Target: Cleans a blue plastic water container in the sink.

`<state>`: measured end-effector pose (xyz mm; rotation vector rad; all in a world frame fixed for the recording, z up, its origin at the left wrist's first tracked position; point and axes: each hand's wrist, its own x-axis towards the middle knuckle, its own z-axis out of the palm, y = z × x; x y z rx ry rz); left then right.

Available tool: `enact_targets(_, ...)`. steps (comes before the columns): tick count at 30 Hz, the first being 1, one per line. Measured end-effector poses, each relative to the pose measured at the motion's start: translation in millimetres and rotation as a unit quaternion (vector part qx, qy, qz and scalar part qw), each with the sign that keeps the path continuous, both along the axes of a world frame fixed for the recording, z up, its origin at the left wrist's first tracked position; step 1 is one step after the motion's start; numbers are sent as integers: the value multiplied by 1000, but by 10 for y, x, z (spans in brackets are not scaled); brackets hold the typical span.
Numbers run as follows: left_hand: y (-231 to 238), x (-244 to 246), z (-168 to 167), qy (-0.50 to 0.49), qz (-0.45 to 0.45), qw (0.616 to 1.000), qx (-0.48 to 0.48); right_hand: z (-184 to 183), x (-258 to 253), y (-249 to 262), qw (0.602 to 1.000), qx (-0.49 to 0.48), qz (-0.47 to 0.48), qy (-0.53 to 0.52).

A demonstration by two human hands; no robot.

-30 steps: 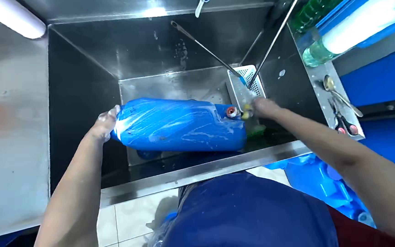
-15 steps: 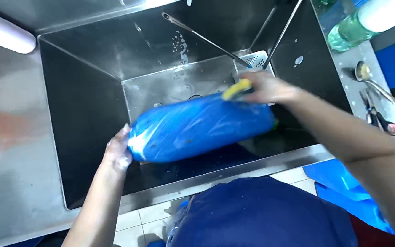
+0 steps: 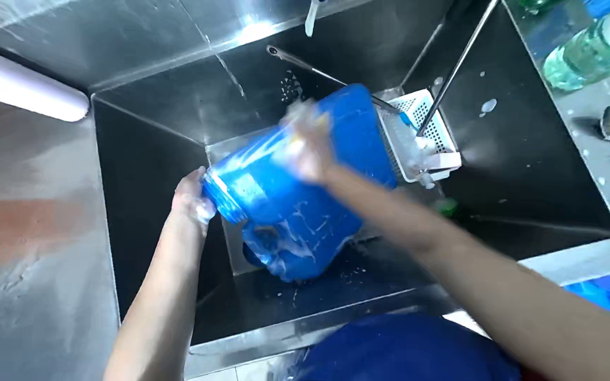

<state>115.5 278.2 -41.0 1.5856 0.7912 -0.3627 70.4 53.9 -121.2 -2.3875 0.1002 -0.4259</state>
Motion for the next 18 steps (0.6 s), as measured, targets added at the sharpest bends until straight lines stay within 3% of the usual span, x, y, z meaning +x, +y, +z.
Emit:
enact_targets(2, -11, -97, 12, -31, -46, 998, -12, 68, -172, 594, 985, 95, 142, -21)
enact_targets(3, 13, -172, -14, -52, -65, 997, 0, -7, -163, 538, 978, 125, 165, -2)
enact_targets(5, 14, -340, -158, -107, -91, 990, 20, -538, -3, -162, 990, 94, 78, 66)
enact_targets(7, -94, -497, -314, -133, -76, 986, 69, -1003, 91, -967, 968, 77, -37, 236)
enact_targets(9, -183, -534, -364, -142, -45, 985, 86, -927, 120, -1009, 947, 60, -69, 307)
enact_targets(12, -144, -528, -337, -127, -31, 987, 96, -244, -223, 66, 985, 8, 117, 128)
enact_targets(14, -148, -505, -297, -125, -35, 987, 98, 116, -279, 525, 968, 50, 240, 54)
enact_targets(16, -146, -515, -290, -124, -30, 987, 94, -194, -60, 278, 967, 58, 249, 9)
enact_targets(18, -137, -498, -335, -138, -18, 987, 87, -945, 157, -561, 976, 78, 202, -2)
